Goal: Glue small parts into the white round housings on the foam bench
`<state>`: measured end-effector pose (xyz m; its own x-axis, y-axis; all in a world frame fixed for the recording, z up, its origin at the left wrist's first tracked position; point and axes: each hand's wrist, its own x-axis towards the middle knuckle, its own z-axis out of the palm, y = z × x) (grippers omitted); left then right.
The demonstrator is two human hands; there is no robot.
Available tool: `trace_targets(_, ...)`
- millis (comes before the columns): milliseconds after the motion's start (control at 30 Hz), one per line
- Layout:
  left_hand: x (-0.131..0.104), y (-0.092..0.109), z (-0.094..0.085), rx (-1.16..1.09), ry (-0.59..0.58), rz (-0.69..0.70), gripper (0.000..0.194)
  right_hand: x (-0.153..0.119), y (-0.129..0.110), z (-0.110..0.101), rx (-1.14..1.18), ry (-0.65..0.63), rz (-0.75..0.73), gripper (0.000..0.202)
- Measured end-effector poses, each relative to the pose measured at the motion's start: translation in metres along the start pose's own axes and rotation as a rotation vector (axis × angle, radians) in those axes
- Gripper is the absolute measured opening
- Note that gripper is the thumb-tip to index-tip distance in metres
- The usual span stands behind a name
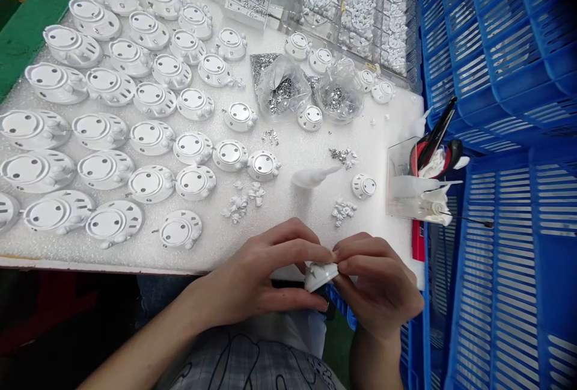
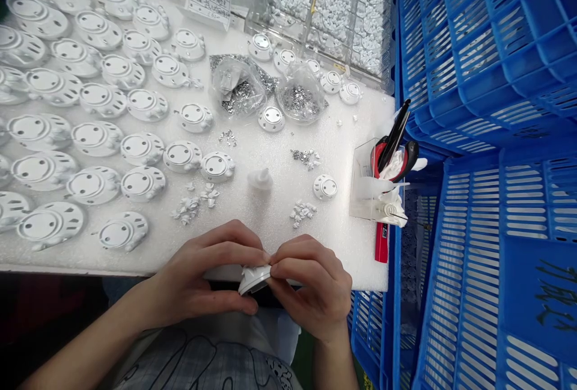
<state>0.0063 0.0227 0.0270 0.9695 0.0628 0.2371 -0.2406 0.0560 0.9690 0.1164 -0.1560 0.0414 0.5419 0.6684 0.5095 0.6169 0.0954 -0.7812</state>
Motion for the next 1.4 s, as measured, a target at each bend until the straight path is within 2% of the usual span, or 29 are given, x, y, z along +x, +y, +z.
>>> trace_targets(267,0.001,-0.003,0.001,-0.035,-0.017,0.015,0.050,0.000,0.000,-0.001,-0.004,-0.006,0.011,0.028)
trace_targets(433,-0.001,-0.004,0.002,-0.039,-0.047,-0.029,0.046,-0.002,-0.001,0.000,-0.065,0.027,0.025,0.027)
trace_targets(600,-0.003,-0.002,0.002,-0.031,-0.002,-0.038,0.041,-0.002,-0.001,0.003,-0.035,0.013,0.050,0.030)
trace_targets(700,-0.002,0.001,0.002,-0.065,0.021,-0.061,0.038,0.000,0.000,0.002,0.055,-0.018,0.066,0.018)
trace_targets(733,-0.001,0.002,0.002,-0.080,0.031,-0.060,0.037,0.002,0.000,0.001,0.088,0.000,0.082,0.013)
trace_targets(800,0.000,0.003,0.002,-0.102,0.048,-0.062,0.036,0.010,0.000,-0.001,0.122,0.103,0.108,0.016)
trace_targets(900,0.000,0.003,0.003,-0.125,0.069,-0.085,0.037,0.028,0.002,-0.004,0.022,0.254,0.157,0.007)
trace_targets(967,-0.001,0.002,0.003,-0.148,0.098,-0.095,0.039,0.042,0.005,-0.002,-0.110,0.214,0.225,0.008)
trace_targets(1033,-0.002,0.002,0.004,-0.177,0.145,-0.110,0.040,0.055,0.011,0.003,-0.252,0.105,0.267,0.020)
trace_targets(1100,-0.003,0.001,0.006,-0.207,0.197,-0.133,0.041,0.062,0.018,0.011,-0.373,0.010,0.237,0.030)
trace_targets(1167,-0.003,0.002,0.008,-0.243,0.252,-0.172,0.039,0.065,0.023,0.017,-0.421,-0.027,0.199,0.023)
trace_targets(1267,-0.003,0.007,0.013,-0.389,0.360,-0.253,0.037,0.062,0.023,0.016,-0.248,0.044,0.253,0.010)
trace_targets(1400,0.000,0.019,0.022,-0.750,0.481,-0.471,0.042,0.060,0.017,-0.006,0.179,0.247,0.297,0.018)
